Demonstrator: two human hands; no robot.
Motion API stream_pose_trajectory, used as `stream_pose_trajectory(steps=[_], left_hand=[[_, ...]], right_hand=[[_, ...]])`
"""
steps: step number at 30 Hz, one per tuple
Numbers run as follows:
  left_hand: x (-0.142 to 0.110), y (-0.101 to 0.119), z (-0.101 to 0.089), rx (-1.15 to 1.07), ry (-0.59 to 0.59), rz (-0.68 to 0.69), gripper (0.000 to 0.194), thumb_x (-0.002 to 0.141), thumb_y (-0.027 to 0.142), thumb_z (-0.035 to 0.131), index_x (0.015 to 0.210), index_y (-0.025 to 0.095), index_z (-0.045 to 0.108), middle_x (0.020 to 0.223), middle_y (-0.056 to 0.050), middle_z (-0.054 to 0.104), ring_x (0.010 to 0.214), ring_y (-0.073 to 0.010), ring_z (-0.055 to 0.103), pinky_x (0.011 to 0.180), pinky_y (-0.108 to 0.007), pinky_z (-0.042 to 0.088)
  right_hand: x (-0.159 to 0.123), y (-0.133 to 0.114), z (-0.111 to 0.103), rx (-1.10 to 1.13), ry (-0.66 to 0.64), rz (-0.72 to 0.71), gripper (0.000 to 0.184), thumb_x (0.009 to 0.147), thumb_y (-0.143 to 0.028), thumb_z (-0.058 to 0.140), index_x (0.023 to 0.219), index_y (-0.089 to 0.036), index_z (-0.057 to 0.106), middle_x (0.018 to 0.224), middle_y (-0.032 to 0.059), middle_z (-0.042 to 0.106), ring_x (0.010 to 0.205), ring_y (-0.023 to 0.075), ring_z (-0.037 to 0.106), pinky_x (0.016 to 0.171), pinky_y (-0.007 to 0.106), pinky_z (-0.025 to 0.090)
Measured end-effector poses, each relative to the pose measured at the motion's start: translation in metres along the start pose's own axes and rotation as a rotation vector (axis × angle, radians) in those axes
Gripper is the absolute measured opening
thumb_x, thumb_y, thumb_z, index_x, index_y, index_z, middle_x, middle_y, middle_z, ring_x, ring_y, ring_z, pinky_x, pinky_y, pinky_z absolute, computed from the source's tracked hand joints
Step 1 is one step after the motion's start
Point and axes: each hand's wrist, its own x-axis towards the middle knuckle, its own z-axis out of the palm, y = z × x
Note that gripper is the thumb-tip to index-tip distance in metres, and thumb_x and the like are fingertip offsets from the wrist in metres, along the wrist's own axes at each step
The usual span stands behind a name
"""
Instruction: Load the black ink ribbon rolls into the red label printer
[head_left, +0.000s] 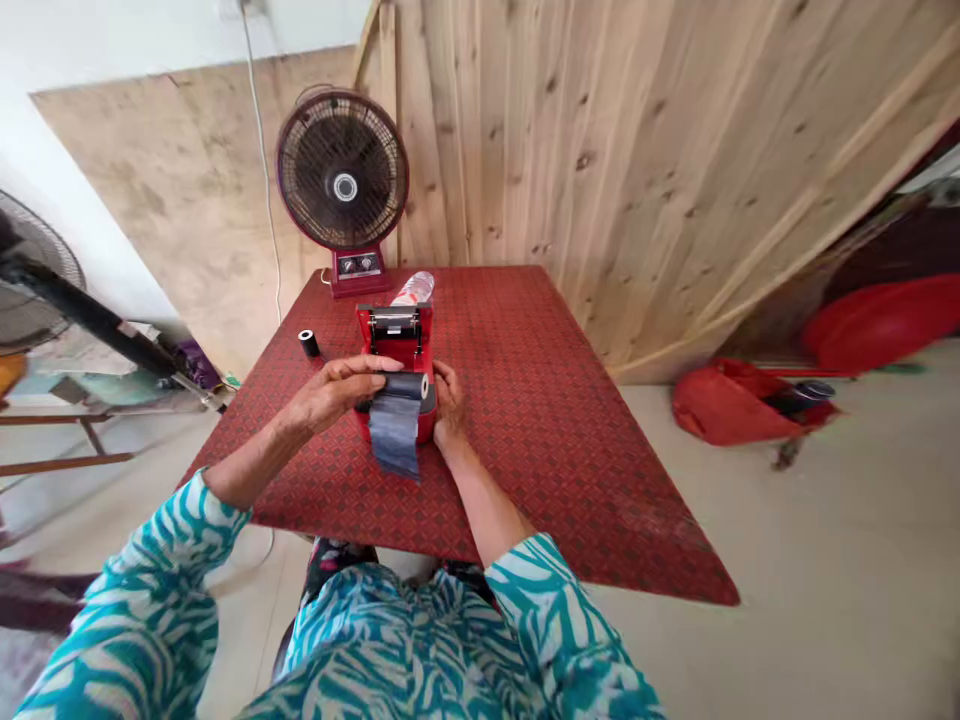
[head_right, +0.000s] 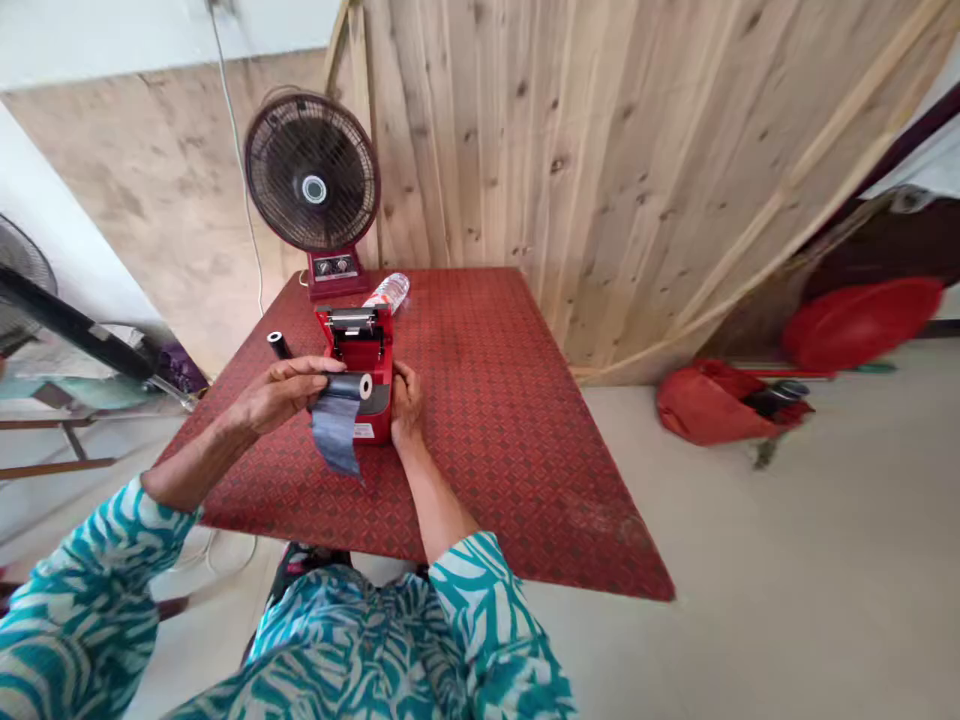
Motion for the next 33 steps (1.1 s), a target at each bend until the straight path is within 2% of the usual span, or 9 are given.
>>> stream_pose_trajectory(steps=[9, 18, 22, 25, 27, 30, 33], left_hand=[[-0.009, -0.003, -0.003, -0.013, 0.078, -0.016, 0.041, 0.064, 0.018, 0.087, 0.102, 0.017, 0.073, 0.094, -0.004, 0.078, 0.079, -0.0140, 0.072, 0.074, -0.023, 0.055], [-0.016, -0.008, 0.007, 0.037, 0.067, -0.023, 0.037, 0.066, 0.025, 0.085, 0.100, 0.015, 0.072, 0.091, -0.005, 0.077, 0.080, -0.0161, 0.071, 0.078, -0.027, 0.054], [-0.013, -0.008, 0.001, 0.062, 0.108, -0.020, 0.038, 0.068, 0.031, 0.083, 0.101, 0.015, 0.072, 0.090, -0.006, 0.076, 0.080, -0.0165, 0.070, 0.076, -0.028, 0.053], [-0.005, -0.006, -0.011, 0.231, 0.232, 0.067, 0.039, 0.069, 0.030, 0.080, 0.104, 0.015, 0.071, 0.090, -0.004, 0.074, 0.077, -0.0150, 0.067, 0.072, -0.026, 0.052], [0.004, -0.006, -0.020, 0.384, 0.273, 0.121, 0.040, 0.069, 0.028, 0.078, 0.106, 0.015, 0.070, 0.091, -0.004, 0.073, 0.077, -0.0151, 0.065, 0.070, -0.026, 0.051], [0.020, -0.008, -0.029, 0.659, 0.234, 0.156, 0.038, 0.070, 0.025, 0.071, 0.106, 0.016, 0.069, 0.092, -0.004, 0.071, 0.077, -0.0159, 0.065, 0.069, -0.028, 0.051], [0.034, -0.011, -0.034, 0.984, 0.210, 0.231, 0.028, 0.070, 0.022, 0.066, 0.098, 0.018, 0.072, 0.095, -0.004, 0.071, 0.084, -0.0171, 0.065, 0.079, -0.030, 0.052]], right_hand=[[0.001, 0.000, 0.001, 0.008, 0.026, 0.000, 0.032, 0.079, -0.040, 0.053, 0.102, -0.025, 0.070, 0.108, 0.0024, 0.072, 0.110, 0.0213, 0.060, 0.101, 0.041, 0.046], [0.000, 0.005, -0.002, 0.021, -0.018, -0.029, 0.031, 0.084, -0.039, 0.053, 0.106, -0.025, 0.069, 0.110, 0.0030, 0.073, 0.112, 0.0215, 0.060, 0.098, 0.040, 0.049], [0.000, 0.004, -0.002, 0.003, -0.008, -0.015, 0.032, 0.084, -0.039, 0.052, 0.106, -0.025, 0.069, 0.111, 0.0027, 0.073, 0.112, 0.0213, 0.060, 0.098, 0.040, 0.048], [0.000, 0.003, -0.001, -0.004, 0.000, -0.020, 0.031, 0.083, -0.038, 0.053, 0.106, -0.025, 0.069, 0.113, 0.0022, 0.072, 0.112, 0.0207, 0.061, 0.100, 0.040, 0.047], [0.000, 0.003, -0.001, -0.004, -0.003, -0.023, 0.032, 0.083, -0.038, 0.053, 0.106, -0.025, 0.069, 0.113, 0.0023, 0.072, 0.112, 0.0207, 0.061, 0.100, 0.040, 0.047], [0.000, 0.002, -0.001, 0.005, -0.010, -0.018, 0.032, 0.082, -0.039, 0.053, 0.106, -0.025, 0.069, 0.110, 0.0027, 0.073, 0.111, 0.0212, 0.061, 0.099, 0.040, 0.048], [0.000, 0.002, -0.001, 0.020, -0.016, -0.022, 0.033, 0.083, -0.040, 0.053, 0.107, -0.025, 0.069, 0.110, 0.0030, 0.073, 0.111, 0.0215, 0.061, 0.098, 0.040, 0.048]])
